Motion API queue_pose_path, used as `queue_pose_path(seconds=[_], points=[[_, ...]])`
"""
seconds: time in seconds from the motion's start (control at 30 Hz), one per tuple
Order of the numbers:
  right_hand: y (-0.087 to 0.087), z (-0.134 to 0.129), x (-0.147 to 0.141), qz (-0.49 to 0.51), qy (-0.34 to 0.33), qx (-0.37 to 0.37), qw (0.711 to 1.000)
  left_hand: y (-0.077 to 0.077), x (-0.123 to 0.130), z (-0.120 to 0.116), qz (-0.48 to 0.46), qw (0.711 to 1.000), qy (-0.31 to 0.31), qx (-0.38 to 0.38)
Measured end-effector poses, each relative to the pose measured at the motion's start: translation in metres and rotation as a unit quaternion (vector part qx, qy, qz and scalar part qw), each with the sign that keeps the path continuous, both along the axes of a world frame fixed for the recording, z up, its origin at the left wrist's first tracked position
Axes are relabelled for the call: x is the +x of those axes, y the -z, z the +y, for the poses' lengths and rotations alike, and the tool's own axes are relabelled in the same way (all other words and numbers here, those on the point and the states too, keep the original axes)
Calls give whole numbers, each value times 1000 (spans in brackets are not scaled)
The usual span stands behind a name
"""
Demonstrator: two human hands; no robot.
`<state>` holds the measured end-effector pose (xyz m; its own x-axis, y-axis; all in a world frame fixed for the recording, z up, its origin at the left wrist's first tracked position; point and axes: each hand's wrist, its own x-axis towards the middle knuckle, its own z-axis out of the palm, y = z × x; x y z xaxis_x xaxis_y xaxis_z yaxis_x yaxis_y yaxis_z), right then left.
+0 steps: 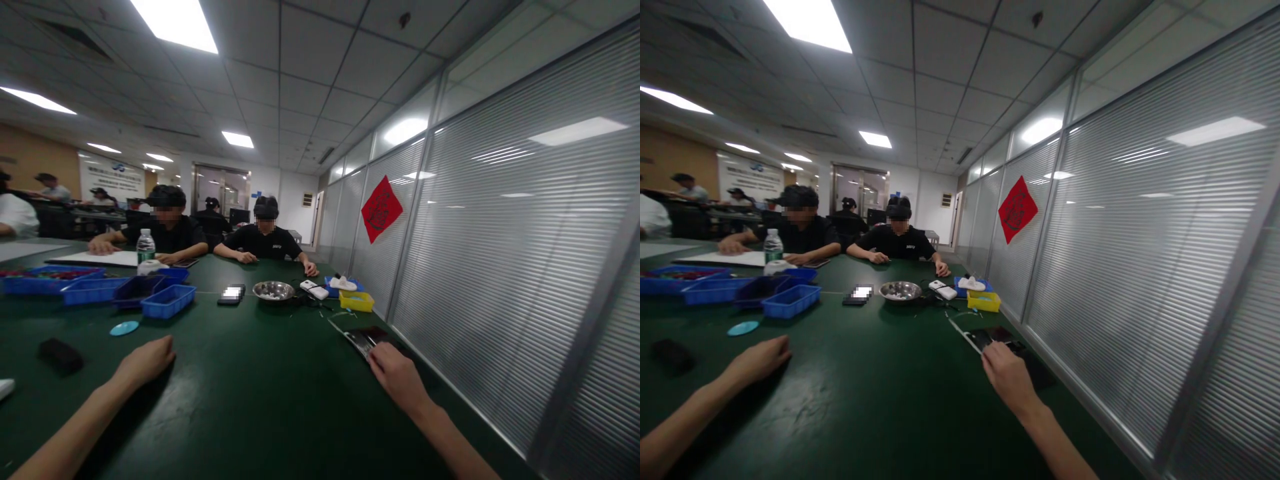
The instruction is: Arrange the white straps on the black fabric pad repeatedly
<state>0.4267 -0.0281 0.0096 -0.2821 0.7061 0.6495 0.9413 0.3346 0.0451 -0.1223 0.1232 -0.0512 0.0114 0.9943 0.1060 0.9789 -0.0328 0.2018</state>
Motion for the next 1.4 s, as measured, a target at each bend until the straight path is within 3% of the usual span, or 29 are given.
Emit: queue_pose_path(seconds=[0.17, 0.4, 0.5, 0.63, 0.87, 1.07, 1.23, 1.33, 1.4], points=[[22, -6, -12, -76, -45, -99, 991, 2, -1, 1, -9, 1000, 0, 4], [16, -12, -10, 0, -25, -181, 983, -4, 4, -5, -14, 1000, -15, -1], [9, 0, 10, 83, 66, -172, 979, -5, 5, -6, -7, 1000, -7, 3], [2, 27, 54, 150, 217, -193, 945, -1, 4, -4, 1, 1000, -5, 15], [10, 68, 98, 159, 294, -212, 918, -4, 5, -6, -3, 1000, 2, 8], [17, 80, 112, 160, 335, -178, 911, -9, 7, -11, 20, 1000, -1, 8], [-2, 78, 124, 167, 355, -95, 915, -8, 8, -9, 34, 999, -14, 11], [-19, 82, 110, 158, 305, -21, 939, -7, 8, -7, 26, 999, -19, 16], [-28, 87, 85, 143, 239, 3, 960, -6, 8, -6, 24, 999, -24, 15]])
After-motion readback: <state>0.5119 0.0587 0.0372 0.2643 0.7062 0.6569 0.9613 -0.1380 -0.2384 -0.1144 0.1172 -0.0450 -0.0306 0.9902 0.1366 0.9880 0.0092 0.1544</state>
